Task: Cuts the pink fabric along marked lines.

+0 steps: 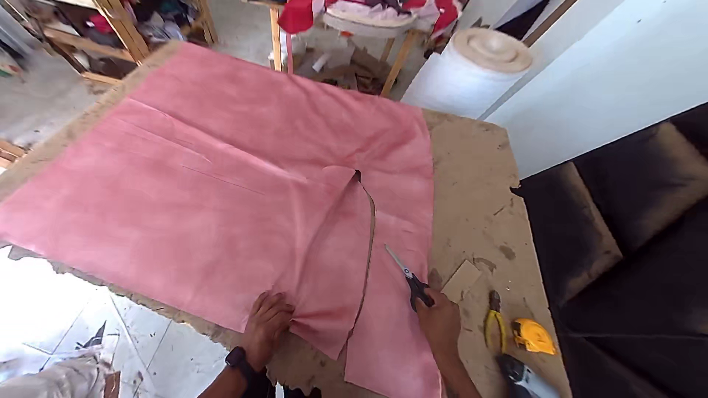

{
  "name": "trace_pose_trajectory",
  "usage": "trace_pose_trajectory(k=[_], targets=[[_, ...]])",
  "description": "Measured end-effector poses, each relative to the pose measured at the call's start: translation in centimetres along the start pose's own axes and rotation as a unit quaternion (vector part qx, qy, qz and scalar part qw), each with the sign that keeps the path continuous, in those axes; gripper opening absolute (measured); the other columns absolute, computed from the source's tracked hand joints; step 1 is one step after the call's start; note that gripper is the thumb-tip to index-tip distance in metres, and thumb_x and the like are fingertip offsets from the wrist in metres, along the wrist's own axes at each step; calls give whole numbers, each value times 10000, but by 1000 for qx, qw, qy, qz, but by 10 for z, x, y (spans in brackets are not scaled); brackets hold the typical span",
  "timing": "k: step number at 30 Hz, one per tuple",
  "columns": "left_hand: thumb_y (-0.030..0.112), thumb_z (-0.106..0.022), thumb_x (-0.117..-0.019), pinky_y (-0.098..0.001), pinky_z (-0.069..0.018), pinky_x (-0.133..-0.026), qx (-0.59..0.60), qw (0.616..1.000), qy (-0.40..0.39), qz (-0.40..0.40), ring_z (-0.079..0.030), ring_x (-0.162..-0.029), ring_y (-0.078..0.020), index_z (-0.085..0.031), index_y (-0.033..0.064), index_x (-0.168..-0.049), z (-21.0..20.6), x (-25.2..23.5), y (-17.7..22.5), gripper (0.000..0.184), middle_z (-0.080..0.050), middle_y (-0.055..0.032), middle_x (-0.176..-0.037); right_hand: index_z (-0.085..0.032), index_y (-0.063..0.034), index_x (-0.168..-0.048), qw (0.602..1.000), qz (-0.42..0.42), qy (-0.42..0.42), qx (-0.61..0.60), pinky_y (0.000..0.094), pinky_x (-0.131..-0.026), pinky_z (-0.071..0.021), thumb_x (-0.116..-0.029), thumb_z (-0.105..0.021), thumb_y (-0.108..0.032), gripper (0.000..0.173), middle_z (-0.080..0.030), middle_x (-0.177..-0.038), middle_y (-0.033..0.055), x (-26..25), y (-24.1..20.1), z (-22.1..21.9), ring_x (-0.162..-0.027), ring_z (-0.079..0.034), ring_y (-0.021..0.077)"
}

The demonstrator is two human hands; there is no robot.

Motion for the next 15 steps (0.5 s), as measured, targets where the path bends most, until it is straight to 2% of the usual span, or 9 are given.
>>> trace_pose_trajectory(k=[3, 7, 9, 11, 13, 14, 15], targets=[[269, -592, -1049, -422, -420, -1210, 108, 994, 11, -10, -542, -1377, -152, -761, 183, -1112, 40, 18, -1, 200, -715, 54, -1275, -733, -56, -1111, 997, -16, -26, -72, 640, -825, -543, -897, -708, -167, 242, -718, -1015, 187, 20, 21, 38, -939, -693, 362], [202, -600, -1045, -443, -474, -1176, 168, 985, 23, 7, -575, -1356, -206, -761, 124, -1133, 118, 61, -4, 199, -704, -15, -1316, -733, -29, -1099, 993, 25, -29, -110, 630, -863, -542, -883, -726, -131, 239, -715, -1040, 201, 50, 63, 92, -967, -688, 351], [207, -598, -1046, -437, -525, -1123, 168, 986, 8, 6, -630, -1283, -185, -762, 125, -1069, 141, 91, -2, 185, -729, -14, -1246, -732, -41, -1102, 993, 31, -33, -110, 632, -851, -540, -883, -737, -139, 240, -714, -1038, 197, 64, 72, 112, -962, -685, 349], [244, -605, -1047, -417, -542, -1098, 165, 986, -29, 15, -653, -1237, -143, -760, 139, -1060, 146, 131, 0, 188, -737, 6, -1214, -738, -67, -1064, 992, 38, -35, -117, 622, -809, -549, -879, -742, -158, 207, -715, -998, 169, 73, 69, 130, -916, -685, 323], [287, -642, -1030, -384, -561, -1073, 172, 980, -21, 101, -680, -1177, -92, -774, 166, -1094, 145, 170, -13, 191, -753, 37, -1178, -739, -63, -1060, 990, 51, -52, -122, 623, -801, -545, -874, -739, -154, 207, -714, -991, 168, 84, 59, 143, -907, -682, 320], [309, -654, -1018, -371, -578, -1046, 182, 966, 3, 184, -699, -1125, -75, -777, 164, -1100, 146, 183, -24, 207, -762, 42, -1146, -736, -61, -1059, 988, 58, -68, -125, 613, -787, -548, -862, -738, -149, 216, -713, -986, 167, 92, 54, 147, -896, -681, 315], [339, -662, -1005, -374, -592, -1009, 207, 936, 39, 280, -716, -1069, -89, -773, 143, -1101, 147, 191, -37, 245, -767, 23, -1107, -730, -48, -1064, 985, 60, -88, -134, 602, -756, -548, -857, -737, -132, 223, -709, -979, 173, 101, 48, 151, -874, -677, 314]])
Point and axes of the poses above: each hand's wrist, its own x-axis away from the middle knuckle, its own z-axis out of the back of the hand, y = z × x, the point moved 6 cm from there along -x, towards the middle knuckle
